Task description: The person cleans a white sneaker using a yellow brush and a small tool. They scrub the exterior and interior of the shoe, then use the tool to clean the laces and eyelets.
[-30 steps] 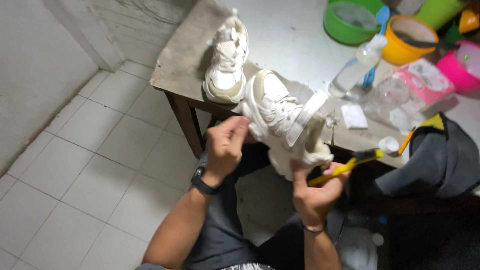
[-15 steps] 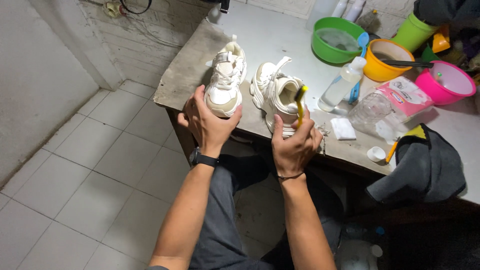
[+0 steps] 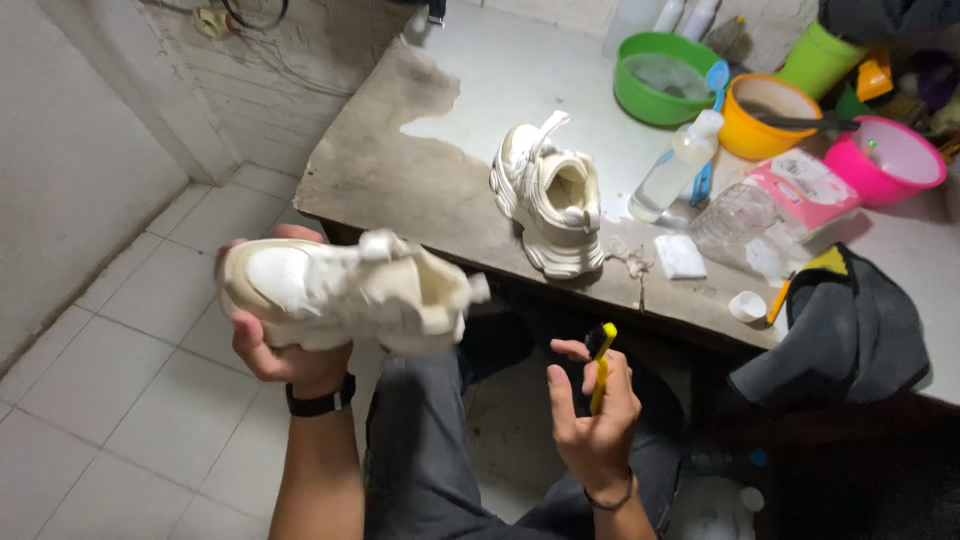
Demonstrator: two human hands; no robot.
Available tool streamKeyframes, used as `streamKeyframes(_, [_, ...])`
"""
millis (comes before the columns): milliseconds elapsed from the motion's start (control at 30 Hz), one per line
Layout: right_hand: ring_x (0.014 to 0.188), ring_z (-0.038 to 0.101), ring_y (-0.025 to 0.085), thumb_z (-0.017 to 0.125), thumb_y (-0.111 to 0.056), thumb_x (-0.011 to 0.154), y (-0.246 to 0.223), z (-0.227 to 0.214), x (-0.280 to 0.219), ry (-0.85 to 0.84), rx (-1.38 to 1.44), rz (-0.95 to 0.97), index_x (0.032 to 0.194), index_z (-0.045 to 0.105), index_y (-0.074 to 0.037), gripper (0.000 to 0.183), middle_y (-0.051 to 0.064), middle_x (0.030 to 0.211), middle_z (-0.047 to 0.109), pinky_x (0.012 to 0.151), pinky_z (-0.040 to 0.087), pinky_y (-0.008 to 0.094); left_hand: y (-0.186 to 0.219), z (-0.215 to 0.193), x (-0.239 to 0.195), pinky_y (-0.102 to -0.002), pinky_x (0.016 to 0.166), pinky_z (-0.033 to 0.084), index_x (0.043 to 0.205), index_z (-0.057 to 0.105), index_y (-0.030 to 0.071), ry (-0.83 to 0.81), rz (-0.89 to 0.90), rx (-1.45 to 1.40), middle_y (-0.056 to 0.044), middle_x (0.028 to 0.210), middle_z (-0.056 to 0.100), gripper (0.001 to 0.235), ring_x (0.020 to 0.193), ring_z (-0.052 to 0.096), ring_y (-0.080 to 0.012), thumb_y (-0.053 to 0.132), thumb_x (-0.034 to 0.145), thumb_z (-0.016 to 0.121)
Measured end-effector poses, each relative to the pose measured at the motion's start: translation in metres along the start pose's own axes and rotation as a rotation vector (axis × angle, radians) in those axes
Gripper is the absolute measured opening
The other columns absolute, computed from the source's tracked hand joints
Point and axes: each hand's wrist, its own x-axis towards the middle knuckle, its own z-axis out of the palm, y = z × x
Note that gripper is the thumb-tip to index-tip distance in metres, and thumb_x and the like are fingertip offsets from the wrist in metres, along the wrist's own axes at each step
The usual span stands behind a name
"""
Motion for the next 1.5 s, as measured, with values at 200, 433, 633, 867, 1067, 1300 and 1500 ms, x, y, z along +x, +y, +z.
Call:
streamKeyframes(200, [0.117,0.064,0.027,0.068,-0.007,0.086,-0.016,-0.019,-0.004,-0.359,0.262,0.091,0.085,0.036,-0.014,0.033,0.017,0.135,0.063,0.097,0.051,0.037,-0.002,0.007,-0.048,-0.045,0.078,0.051,0.125,0.052,0.005,-0.181,-0.545,-0.231,-0.033,0.111,0.057,0.054,0.095,0.058,-0.0394,0.039,0.086,0.068])
streamKeyframes(433, [0.112,0.068,0.03,0.064,-0.016,0.088,-0.009,-0.019,-0.01,-0.587,0.147,-0.184,0.104,0.055,-0.003,0.023,0.02,0.131,0.066,0.09,0.054,0.036,-0.041,-0.008,-0.108,-0.047,0.082,0.057,0.115,0.052,0.0,-0.057,-1.078,-0.247,-0.036,0.107,0.066,0.035,0.093,0.068,-0.0426,0.029,0.096,0.056])
streamKeyframes(633, [0.059,0.058,0.015,0.068,-0.005,0.084,0.022,-0.002,-0.042,-0.184,-0.136,-0.057,0.099,0.067,0.002,0.017,0.007,0.077,0.063,0.052,0.048,0.029,-0.043,-0.014,-0.142,-0.051,0.107,0.048,0.151,0.044,0.0,-0.016,-1.407,-0.605,-0.023,0.145,0.055,0.084,0.126,0.058,-0.0406,0.061,0.094,0.057])
streamKeyframes(867, [0.057,0.072,0.023,0.092,-0.02,0.073,0.018,-0.007,-0.039,-0.081,-0.056,0.248,0.069,0.047,-0.011,0.045,0.009,0.077,0.077,0.05,0.053,0.026,-0.044,-0.001,-0.174,-0.065,0.115,0.034,0.148,0.049,0.001,0.468,-1.465,-0.464,-0.031,0.147,0.05,0.076,0.134,0.049,-0.0471,0.056,0.096,0.05])
streamKeyframes(1067, [0.065,0.043,0.015,0.029,-0.035,0.102,0.004,-0.06,-0.035,-0.404,0.032,0.459,0.08,0.055,-0.008,0.043,0.003,0.07,0.047,0.062,0.034,0.032,-0.05,-0.034,-0.154,-0.054,0.105,0.049,0.146,0.04,-0.011,0.232,-1.366,-0.679,-0.036,0.136,0.054,0.095,0.119,0.059,-0.0446,0.067,0.094,0.052])
streamKeyframes(1300, [0.068,0.067,0.018,0.063,-0.025,0.095,0.002,-0.062,-0.049,-0.66,-0.347,0.198,0.113,0.076,-0.02,0.023,-0.005,0.084,0.071,0.058,0.051,0.037,-0.055,-0.053,-0.152,-0.054,0.121,0.034,0.156,0.033,0.001,0.012,-1.228,-0.555,-0.022,0.155,0.043,0.073,0.14,0.044,-0.0394,0.044,0.102,0.055])
streamKeyframes(1500, [0.056,0.062,0.028,0.062,-0.02,0.091,0.029,-0.009,-0.069,-0.559,-0.411,0.21,0.083,0.069,-0.013,0.013,0.005,0.067,0.067,0.051,0.045,0.045,-0.05,-0.022,-0.155,-0.046,0.126,0.026,0.157,0.022,0.005,-0.204,-0.97,-0.088,-0.016,0.164,0.027,0.072,0.149,0.033,-0.0318,0.037,0.101,0.055])
